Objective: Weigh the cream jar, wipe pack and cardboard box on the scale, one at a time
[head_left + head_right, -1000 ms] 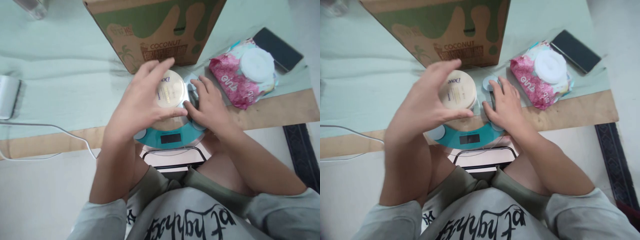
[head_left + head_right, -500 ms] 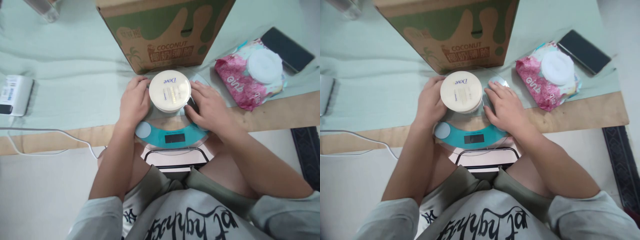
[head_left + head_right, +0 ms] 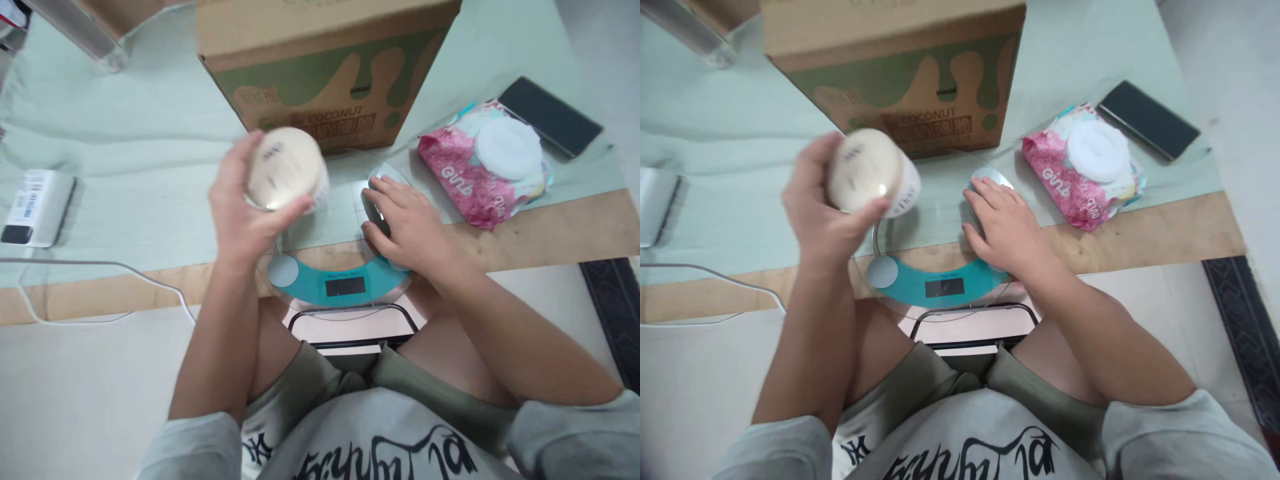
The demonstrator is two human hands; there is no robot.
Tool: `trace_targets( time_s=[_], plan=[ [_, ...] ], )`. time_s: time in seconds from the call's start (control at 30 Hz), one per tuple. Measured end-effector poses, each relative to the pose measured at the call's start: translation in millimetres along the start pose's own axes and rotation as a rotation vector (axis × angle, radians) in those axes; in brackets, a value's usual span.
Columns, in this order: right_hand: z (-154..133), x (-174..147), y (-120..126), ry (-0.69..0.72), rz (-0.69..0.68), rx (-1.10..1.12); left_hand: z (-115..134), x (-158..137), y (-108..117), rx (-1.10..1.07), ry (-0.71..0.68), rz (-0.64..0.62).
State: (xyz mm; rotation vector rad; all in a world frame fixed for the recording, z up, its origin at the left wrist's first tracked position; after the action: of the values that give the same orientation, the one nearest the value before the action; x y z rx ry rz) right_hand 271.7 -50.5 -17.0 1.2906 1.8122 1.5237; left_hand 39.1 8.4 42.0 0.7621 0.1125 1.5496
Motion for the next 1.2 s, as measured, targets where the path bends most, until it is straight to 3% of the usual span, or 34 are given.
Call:
trace_targets(
  time_s=[0.13,0.2,0.27,0.33,0.43,0.53,0.63,0.73,0.83,0.93,1.07,1.17,1.2],
  plan=[
    [-1,1,-6,0.006,0.020,-0.006,-57,9,60,0.150,0.249,0.323],
    [-3,1,-3,0.016,0.034,-0.011,-81,9,78,0.234,0.356,0.399],
    [-5,0,12,0.044,0.091,-0.020,-103,7,87,0.272,0.469,0.423],
    [-1,-6,44,0.052,0.219,-0.063,-116,5,91,0.303,0.547,0.431],
    [27,-33,108,-0.078,0.533,-0.270,-98,7,90,0.322,0.399,0.458],
    [88,-55,115,-0.445,0.391,-0.384,-59,11,67,0.256,0.167,0.349],
    [128,-65,95,-0.606,0.219,-0.364,-31,8,16,0.153,0.085,0.028],
    [133,-63,89,-0.575,0.237,-0.337,-20,-4,-32,0.177,0.074,-0.234],
    [127,-62,96,-0.564,0.315,-0.295,-23,-12,-54,0.281,0.102,-0.336],
    [111,-58,111,-0.414,0.487,-0.209,-27,-11,-56,0.364,0.135,-0.318],
    [53,-50,135,0.039,0.740,-0.203,-30,-5,-47,0.172,0.223,-0.256],
    [2,-31,128,0.205,0.695,-0.173,-42,-2,-36,-0.029,0.326,-0.149],
    [-8,-20,118,0.185,0.611,-0.117,-47,-2,-33,-0.071,0.354,-0.121]
  ],
)
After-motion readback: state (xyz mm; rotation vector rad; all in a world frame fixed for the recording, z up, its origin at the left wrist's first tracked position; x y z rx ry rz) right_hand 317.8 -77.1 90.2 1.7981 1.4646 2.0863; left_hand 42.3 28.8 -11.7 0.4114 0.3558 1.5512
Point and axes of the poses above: each hand's wrist, its own x-axis towards the middle knuckle, its own y-axis out of the back of the hand, z = x × y, the point moved 9 cm from there along x, towards the middle knuckle, and after that the axes turned 13 degrees about y, right-handed, at the moved point
